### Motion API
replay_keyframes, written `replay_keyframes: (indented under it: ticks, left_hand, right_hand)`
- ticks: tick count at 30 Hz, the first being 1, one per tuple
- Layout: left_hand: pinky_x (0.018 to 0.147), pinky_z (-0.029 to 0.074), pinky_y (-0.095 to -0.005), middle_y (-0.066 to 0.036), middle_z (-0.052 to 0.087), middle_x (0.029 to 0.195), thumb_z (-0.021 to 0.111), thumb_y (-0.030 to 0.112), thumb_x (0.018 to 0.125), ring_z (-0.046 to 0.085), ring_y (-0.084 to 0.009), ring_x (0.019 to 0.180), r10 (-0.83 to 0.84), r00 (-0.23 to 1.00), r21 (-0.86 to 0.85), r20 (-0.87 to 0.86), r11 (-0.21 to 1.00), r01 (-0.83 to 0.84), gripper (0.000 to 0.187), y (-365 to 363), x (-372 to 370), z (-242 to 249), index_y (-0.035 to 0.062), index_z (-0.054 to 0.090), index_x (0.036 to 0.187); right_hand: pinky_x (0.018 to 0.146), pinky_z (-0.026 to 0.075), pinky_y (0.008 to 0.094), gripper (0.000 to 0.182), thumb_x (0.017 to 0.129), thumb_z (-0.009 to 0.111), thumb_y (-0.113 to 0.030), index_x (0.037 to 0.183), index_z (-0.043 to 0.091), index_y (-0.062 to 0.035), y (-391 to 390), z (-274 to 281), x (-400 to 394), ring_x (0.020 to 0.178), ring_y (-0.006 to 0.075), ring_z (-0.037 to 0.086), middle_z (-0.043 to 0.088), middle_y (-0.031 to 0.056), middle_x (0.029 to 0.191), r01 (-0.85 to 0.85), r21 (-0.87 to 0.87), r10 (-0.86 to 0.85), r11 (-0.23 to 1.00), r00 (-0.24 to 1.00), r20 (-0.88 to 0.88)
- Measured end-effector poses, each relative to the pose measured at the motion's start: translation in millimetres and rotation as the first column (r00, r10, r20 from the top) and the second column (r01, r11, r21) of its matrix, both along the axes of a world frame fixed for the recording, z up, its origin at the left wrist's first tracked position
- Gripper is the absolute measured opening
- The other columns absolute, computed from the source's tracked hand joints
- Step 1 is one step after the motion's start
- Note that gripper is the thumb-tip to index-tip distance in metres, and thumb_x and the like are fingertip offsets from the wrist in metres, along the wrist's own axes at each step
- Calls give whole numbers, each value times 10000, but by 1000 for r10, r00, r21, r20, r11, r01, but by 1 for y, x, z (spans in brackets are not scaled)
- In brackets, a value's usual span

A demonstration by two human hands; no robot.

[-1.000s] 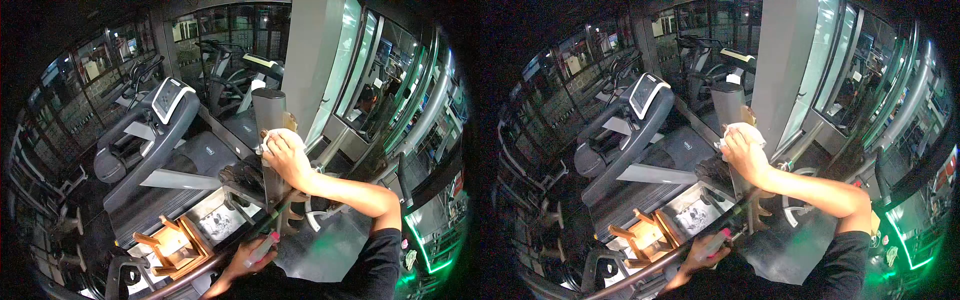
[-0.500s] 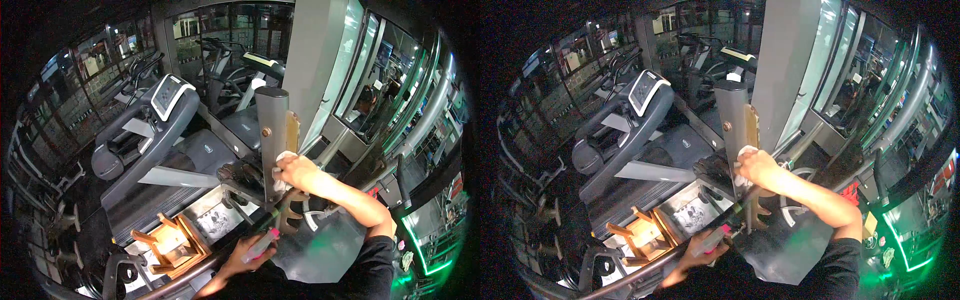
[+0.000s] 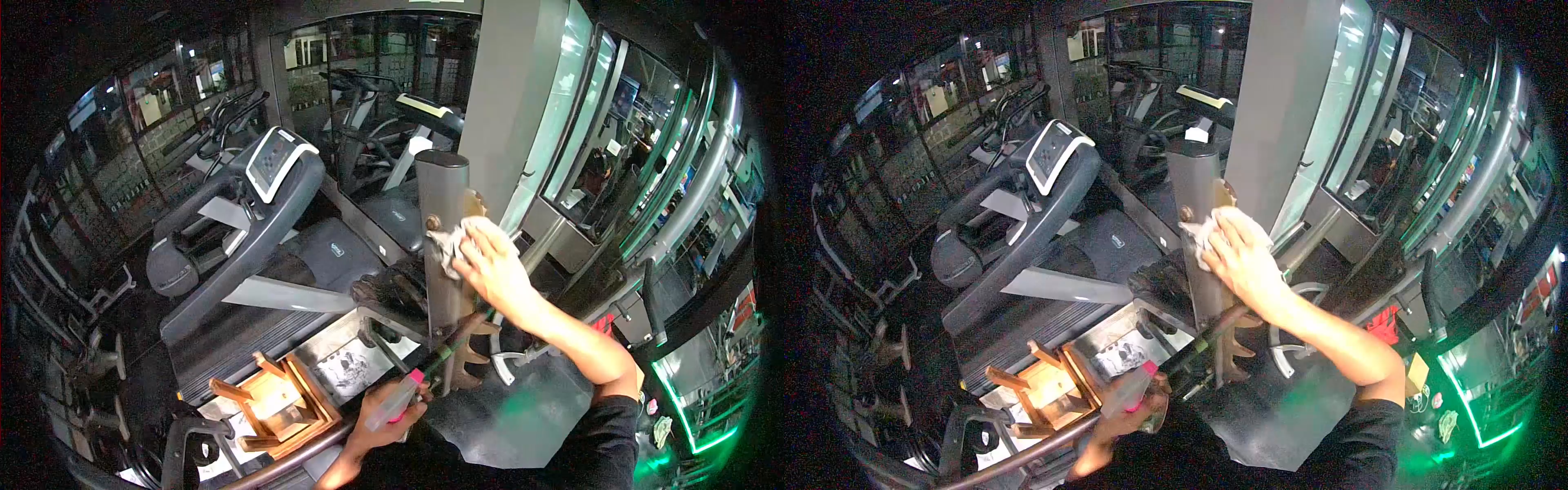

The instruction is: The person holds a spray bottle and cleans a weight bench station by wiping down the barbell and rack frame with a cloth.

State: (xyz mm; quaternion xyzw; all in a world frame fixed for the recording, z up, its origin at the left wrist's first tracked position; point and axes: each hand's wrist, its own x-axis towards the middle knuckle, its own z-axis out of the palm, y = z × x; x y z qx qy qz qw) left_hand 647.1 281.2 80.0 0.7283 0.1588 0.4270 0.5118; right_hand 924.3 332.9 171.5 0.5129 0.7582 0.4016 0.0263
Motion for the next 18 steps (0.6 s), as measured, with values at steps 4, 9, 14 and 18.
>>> replay_keyframes:
  ticks: [4,9,14,18]
  left_hand:
    - [709,503,-263,-64,659,911,674,54,825,625,-121,815,6,995,-202,104,979,16,317,-10,-7,-4,29,586,1128]
    - [699,498,-254,-52,658,908,674,54,825,612,-105,804,19,1000,-85,13,996,-18,321,-12,-8,-2,25,584,1131]
    - [680,493,-250,-46,658,900,670,47,825,599,-88,775,7,999,-137,44,991,0,320,-11,-6,-3,18,583,1132]
    - [670,490,-244,-43,655,894,662,44,827,594,-84,753,-6,997,-201,82,979,22,316,-10,-3,-11,15,581,1131]
  right_hand:
    - [1012,375,396,290,779,534,-215,1032,614,-98,-17,-46,2,1221,293,468,559,123,1169,42,-166,-27,985,995,92]
    - [894,466,404,294,791,537,-142,1071,620,-176,-15,-34,5,1074,273,576,585,79,1080,52,-627,-77,778,997,-13]
    - [825,511,411,413,731,586,-40,1115,594,-191,-14,54,-14,1017,290,600,588,85,1078,-33,-534,-154,845,941,-301]
    - [995,407,404,361,760,535,-93,1110,588,-164,14,56,-3,1171,291,503,565,119,1189,-153,257,222,954,938,-266]
